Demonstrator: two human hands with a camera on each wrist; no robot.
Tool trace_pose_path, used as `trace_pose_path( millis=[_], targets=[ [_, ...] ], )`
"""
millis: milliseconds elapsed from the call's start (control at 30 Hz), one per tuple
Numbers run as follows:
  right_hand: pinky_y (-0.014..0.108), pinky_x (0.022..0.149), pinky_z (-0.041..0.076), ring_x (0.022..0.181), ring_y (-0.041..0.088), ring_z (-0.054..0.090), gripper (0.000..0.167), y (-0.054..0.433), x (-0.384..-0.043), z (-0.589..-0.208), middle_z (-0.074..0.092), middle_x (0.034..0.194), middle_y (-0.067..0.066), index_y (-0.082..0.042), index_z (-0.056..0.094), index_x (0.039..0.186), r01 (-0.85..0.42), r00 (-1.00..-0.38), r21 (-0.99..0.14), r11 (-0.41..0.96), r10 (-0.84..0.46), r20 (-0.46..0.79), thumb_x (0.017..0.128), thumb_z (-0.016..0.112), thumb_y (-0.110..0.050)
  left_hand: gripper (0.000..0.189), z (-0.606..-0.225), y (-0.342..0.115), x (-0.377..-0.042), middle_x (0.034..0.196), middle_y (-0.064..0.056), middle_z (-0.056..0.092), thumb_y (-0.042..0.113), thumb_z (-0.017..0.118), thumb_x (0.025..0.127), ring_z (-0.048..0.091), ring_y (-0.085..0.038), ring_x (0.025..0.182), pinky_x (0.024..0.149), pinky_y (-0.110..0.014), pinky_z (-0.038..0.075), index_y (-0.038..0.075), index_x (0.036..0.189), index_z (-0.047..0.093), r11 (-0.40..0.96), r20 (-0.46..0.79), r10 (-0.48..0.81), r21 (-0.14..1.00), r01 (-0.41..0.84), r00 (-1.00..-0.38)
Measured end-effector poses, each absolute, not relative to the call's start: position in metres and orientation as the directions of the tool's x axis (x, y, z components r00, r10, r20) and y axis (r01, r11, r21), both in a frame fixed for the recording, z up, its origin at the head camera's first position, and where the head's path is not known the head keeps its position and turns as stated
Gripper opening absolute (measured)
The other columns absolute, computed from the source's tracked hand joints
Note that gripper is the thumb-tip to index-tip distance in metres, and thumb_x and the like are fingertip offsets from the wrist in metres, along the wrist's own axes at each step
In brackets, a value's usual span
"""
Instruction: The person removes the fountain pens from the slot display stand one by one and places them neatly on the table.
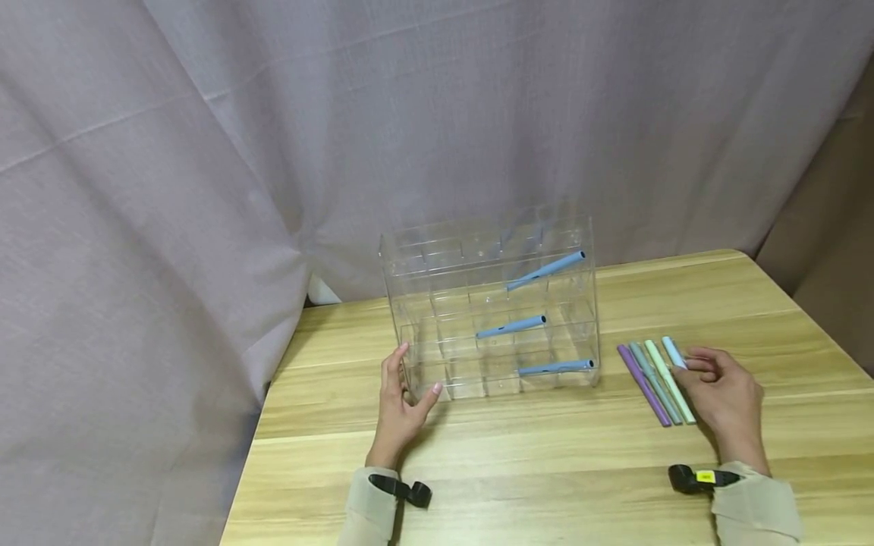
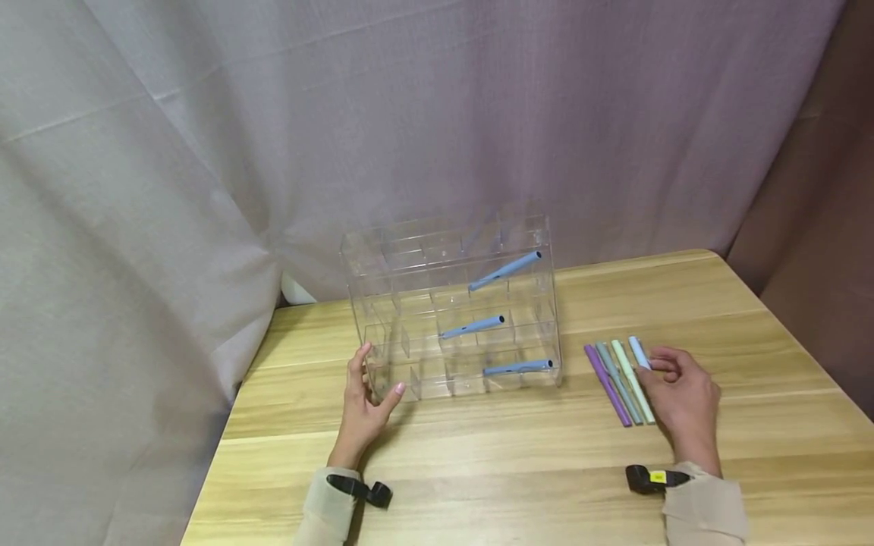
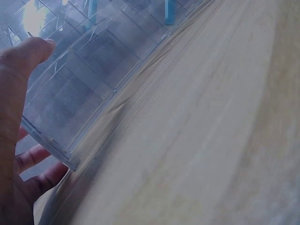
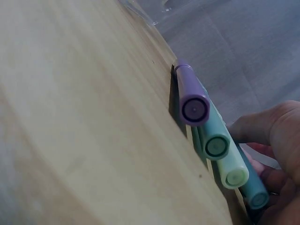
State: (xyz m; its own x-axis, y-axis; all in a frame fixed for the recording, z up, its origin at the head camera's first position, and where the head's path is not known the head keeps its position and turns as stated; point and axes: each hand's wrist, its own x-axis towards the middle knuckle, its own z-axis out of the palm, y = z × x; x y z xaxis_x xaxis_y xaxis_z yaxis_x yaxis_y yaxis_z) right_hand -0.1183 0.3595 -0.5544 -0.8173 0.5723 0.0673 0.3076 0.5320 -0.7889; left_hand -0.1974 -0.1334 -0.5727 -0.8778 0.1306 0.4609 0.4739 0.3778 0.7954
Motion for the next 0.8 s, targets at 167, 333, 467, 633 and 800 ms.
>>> trace_pose_path(
  millis=[167, 333, 467, 633, 800],
  targets=[
    [0.013, 0.069, 0.039, 0.078, -0.015, 0.047, 0.048, 0.36, -0.1175, -0.5546, 0.049, 0.083, -0.044, -0.006, 0.067, 0.138, 0.297, -0.829, -0.772, 0.561, 0.553, 0.083, 0.099, 0.075, -0.032, 0.092, -0.571, -0.1329, -0.1963, 0.162, -0.014, 0.041, 0.021, 0.085, 0.091, 0.049, -0.042, 0.143, 0.093, -0.045, 0.05, 0.027, 0.166, 0.033, 0.379, 0.456, 0.128, 0.799, 0.468, -0.881],
    [0.017, 0.072, 0.037, 0.074, -0.015, 0.044, 0.04, 0.3576, -0.1176, -0.5524, 0.047, 0.08, -0.042, -0.008, 0.07, 0.136, 0.328, -0.798, -0.764, 0.556, 0.596, 0.091, 0.102, 0.067, -0.029, 0.092, -0.5705, -0.1326, -0.1961, 0.162, -0.014, 0.041, 0.021, 0.085, 0.091, 0.048, -0.042, 0.145, 0.094, -0.047, 0.05, 0.029, 0.167, 0.032, 0.38, 0.452, 0.125, 0.801, 0.463, -0.883],
    [0.02, 0.072, 0.037, 0.072, -0.013, 0.044, 0.038, 0.3559, -0.1181, -0.5512, 0.049, 0.08, -0.034, -0.007, 0.071, 0.135, 0.368, -0.768, -0.76, 0.536, 0.636, 0.076, 0.103, 0.061, -0.024, 0.092, -0.5709, -0.1328, -0.1962, 0.162, -0.013, 0.041, 0.021, 0.085, 0.091, 0.048, -0.042, 0.145, 0.094, -0.046, 0.05, 0.03, 0.167, 0.032, 0.377, 0.45, 0.124, 0.803, 0.462, -0.884],
    [0.02, 0.072, 0.037, 0.07, -0.013, 0.044, 0.037, 0.3565, -0.1189, -0.5517, 0.05, 0.079, -0.032, -0.006, 0.072, 0.134, 0.377, -0.764, -0.758, 0.533, 0.642, 0.072, 0.102, 0.062, -0.024, 0.092, -0.5714, -0.1327, -0.196, 0.162, -0.014, 0.041, 0.02, 0.085, 0.091, 0.049, -0.043, 0.143, 0.092, -0.044, 0.051, 0.026, 0.166, 0.033, 0.378, 0.459, 0.126, 0.798, 0.47, -0.88],
    [0.02, 0.072, 0.037, 0.07, -0.015, 0.044, 0.038, 0.3578, -0.1195, -0.5526, 0.05, 0.078, -0.034, -0.007, 0.071, 0.134, 0.373, -0.773, -0.758, 0.534, 0.631, 0.065, 0.102, 0.064, -0.025, 0.091, -0.5722, -0.1328, -0.1965, 0.162, -0.014, 0.041, 0.02, 0.085, 0.091, 0.05, -0.045, 0.142, 0.091, -0.044, 0.051, 0.024, 0.166, 0.033, 0.379, 0.468, 0.13, 0.791, 0.48, -0.874]
  ],
)
